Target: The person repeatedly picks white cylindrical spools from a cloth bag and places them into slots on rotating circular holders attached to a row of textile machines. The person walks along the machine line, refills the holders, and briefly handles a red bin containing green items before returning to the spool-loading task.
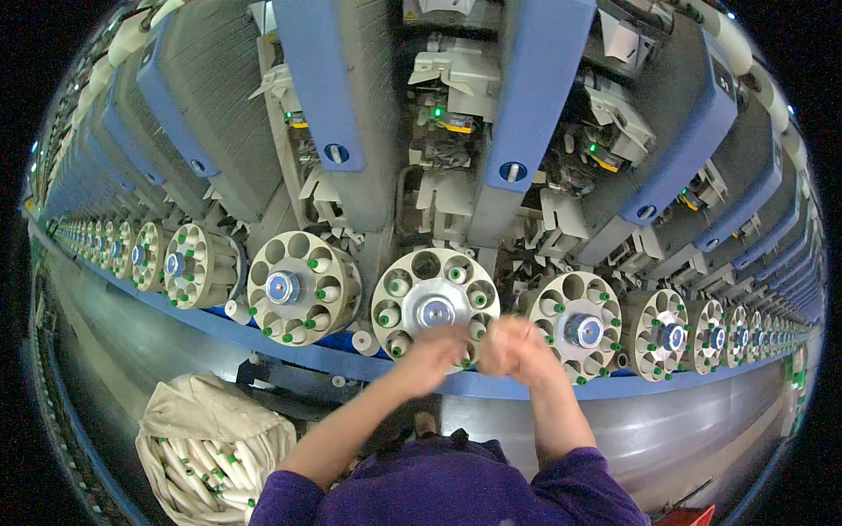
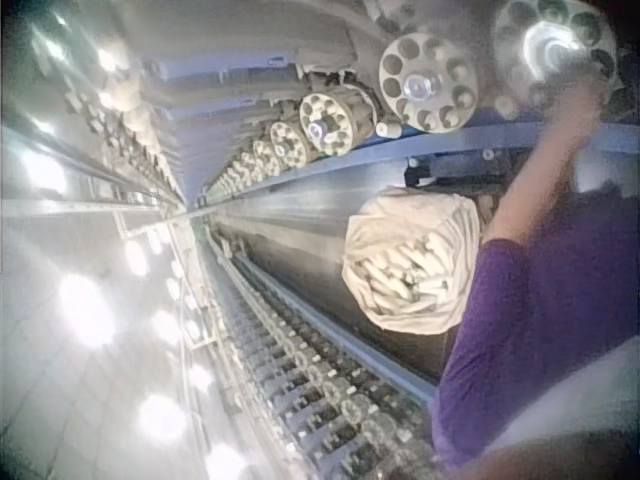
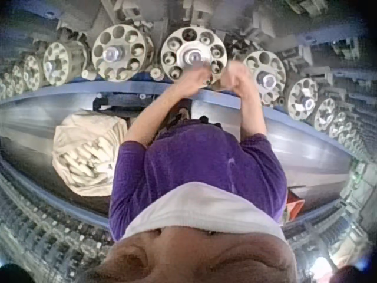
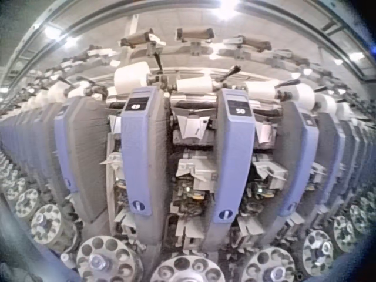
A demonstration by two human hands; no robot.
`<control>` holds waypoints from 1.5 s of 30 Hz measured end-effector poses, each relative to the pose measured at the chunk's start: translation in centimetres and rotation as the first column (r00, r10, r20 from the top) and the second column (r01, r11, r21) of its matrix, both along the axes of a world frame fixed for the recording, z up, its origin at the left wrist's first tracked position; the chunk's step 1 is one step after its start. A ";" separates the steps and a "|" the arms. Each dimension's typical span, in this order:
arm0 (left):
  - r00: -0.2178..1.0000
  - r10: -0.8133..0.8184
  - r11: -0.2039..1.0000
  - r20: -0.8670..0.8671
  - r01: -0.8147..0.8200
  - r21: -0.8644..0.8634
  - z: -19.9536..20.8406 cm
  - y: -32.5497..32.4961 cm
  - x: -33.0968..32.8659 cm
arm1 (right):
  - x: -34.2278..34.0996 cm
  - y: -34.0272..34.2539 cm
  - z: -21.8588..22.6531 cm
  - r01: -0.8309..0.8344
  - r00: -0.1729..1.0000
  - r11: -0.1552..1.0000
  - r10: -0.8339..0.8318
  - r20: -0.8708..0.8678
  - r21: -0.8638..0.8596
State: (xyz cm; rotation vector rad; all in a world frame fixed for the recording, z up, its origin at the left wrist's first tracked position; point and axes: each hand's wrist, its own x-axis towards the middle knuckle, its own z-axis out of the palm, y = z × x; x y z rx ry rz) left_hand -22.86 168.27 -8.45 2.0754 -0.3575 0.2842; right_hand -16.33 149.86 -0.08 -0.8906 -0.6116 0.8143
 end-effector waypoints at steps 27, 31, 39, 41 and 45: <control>-0.253 0.858 -0.130 -0.448 -0.949 0.286 -11.2 25.7 -48.3 | -16.8 29.8 -5.4 -0.254 0.632 0.740 0.614 0.473 -0.622; -0.178 0.856 0.175 -0.486 -0.784 0.595 -13.2 24.6 -48.1 | -32.0 39.1 -12.6 -0.487 0.068 0.578 0.772 0.632 -0.654; -0.092 0.876 0.013 -0.474 -0.977 0.212 -10.9 28.0 -48.3 | -33.6 44.8 -18.9 -0.164 -0.442 0.806 0.456 0.773 -0.569; -0.112 0.796 -0.168 -0.595 -0.985 -0.038 -8.4 31.8 -48.9 | -33.1 45.3 -18.8 -0.216 -0.415 0.784 0.466 0.781 -0.582; -0.351 0.855 -0.256 -0.382 -0.926 0.278 -3.6 42.1 -52.9 | -33.2 45.4 -17.6 -0.290 -0.020 0.767 0.593 0.805 -0.573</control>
